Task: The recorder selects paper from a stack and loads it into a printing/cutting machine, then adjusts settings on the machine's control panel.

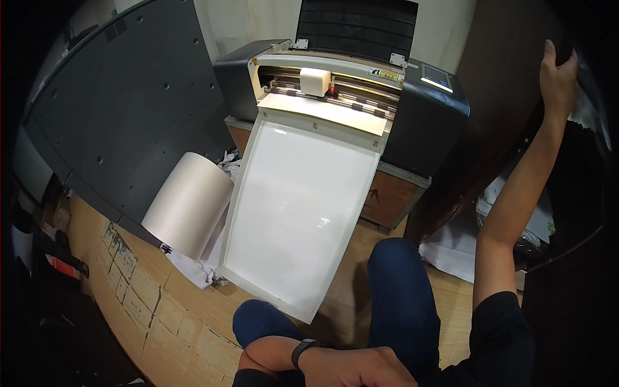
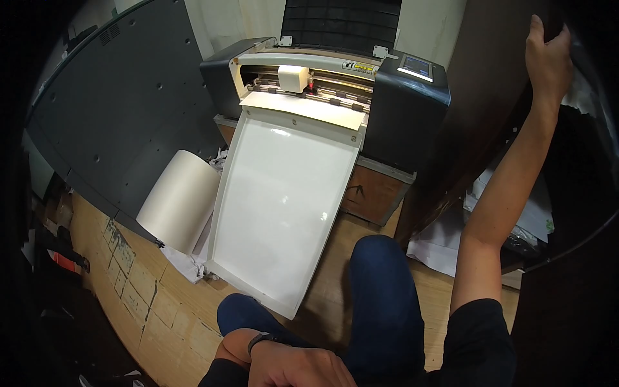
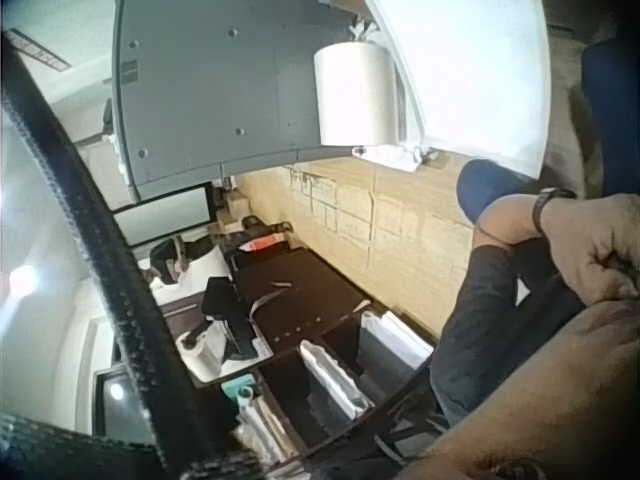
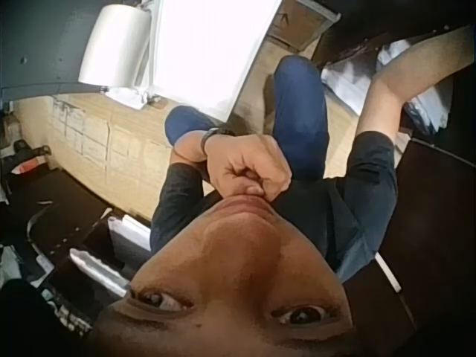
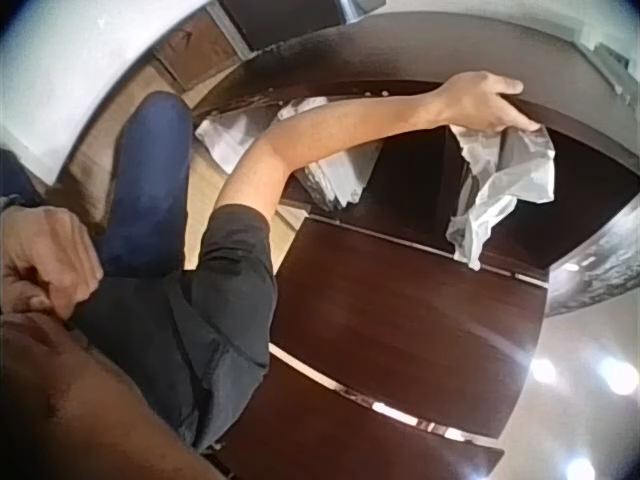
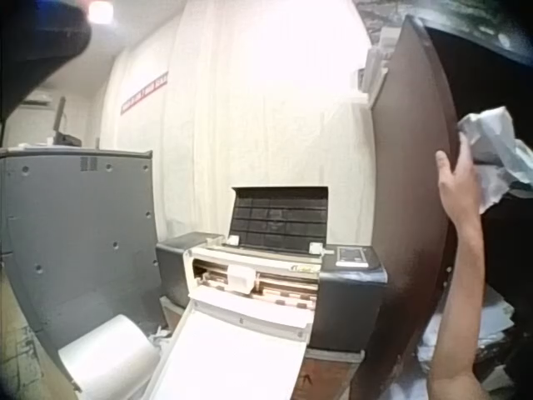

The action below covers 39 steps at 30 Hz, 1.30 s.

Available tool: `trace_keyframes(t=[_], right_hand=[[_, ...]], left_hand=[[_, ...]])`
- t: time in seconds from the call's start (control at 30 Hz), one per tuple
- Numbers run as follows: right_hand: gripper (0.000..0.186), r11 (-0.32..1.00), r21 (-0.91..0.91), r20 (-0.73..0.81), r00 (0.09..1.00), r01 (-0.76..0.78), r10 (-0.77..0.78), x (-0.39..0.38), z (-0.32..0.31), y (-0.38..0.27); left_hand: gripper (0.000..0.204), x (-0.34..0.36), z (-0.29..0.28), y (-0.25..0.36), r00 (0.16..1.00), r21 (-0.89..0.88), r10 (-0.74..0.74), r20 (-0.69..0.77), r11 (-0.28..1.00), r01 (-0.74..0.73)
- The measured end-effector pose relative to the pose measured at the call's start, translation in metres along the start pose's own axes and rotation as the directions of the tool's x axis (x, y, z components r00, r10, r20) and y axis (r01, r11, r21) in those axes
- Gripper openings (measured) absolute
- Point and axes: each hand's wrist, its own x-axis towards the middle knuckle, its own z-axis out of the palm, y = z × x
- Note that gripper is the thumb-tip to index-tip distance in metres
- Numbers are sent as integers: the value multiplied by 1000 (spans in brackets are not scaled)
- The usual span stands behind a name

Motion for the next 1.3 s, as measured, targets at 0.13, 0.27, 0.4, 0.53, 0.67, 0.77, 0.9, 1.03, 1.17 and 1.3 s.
trace_keyframes(t=[0.13,0.27,0.4,0.53,0.67,0.77,0.9,1.03,1.17,1.3], right_hand=[[74,999,-1,-34,998,44,-44,3,4,9],[75,999,-15,-3,999,39,-39,4,5,12],[76,999,-22,-12,1000,29,-29,3,4,8],[76,1000,20,-16,1000,14,-13,0,2,4],[77,999,11,-25,999,44,-44,0,0,1],[76,999,8,-30,998,46,-46,0,-1,-1],[74,1000,26,-32,999,14,-13,-2,-4,-5],[78,995,95,65,998,-18,12,-4,-9,-10],[78,999,20,52,998,-26,25,-4,-9,-12],[80,1000,12,21,1000,-18,18,-1,-2,-4]], left_hand=[[39,-2,0,1,999,11,0,-36,1000,1],[39,-2,-2,6,994,-13,-52,-99,999,51],[36,0,-6,9,992,9,-121,27,993,120],[44,2,0,5,984,-69,-159,86,984,165],[53,1,5,-7,995,-66,15,102,998,-8],[55,-4,5,-7,984,-41,2,178,999,5],[54,-5,10,-9,996,-75,37,87,997,-30],[52,-3,5,-4,988,-64,-40,151,997,51],[49,-2,4,0,981,-43,-67,182,996,76],[47,-2,7,0,985,-49,-79,154,995,87]])
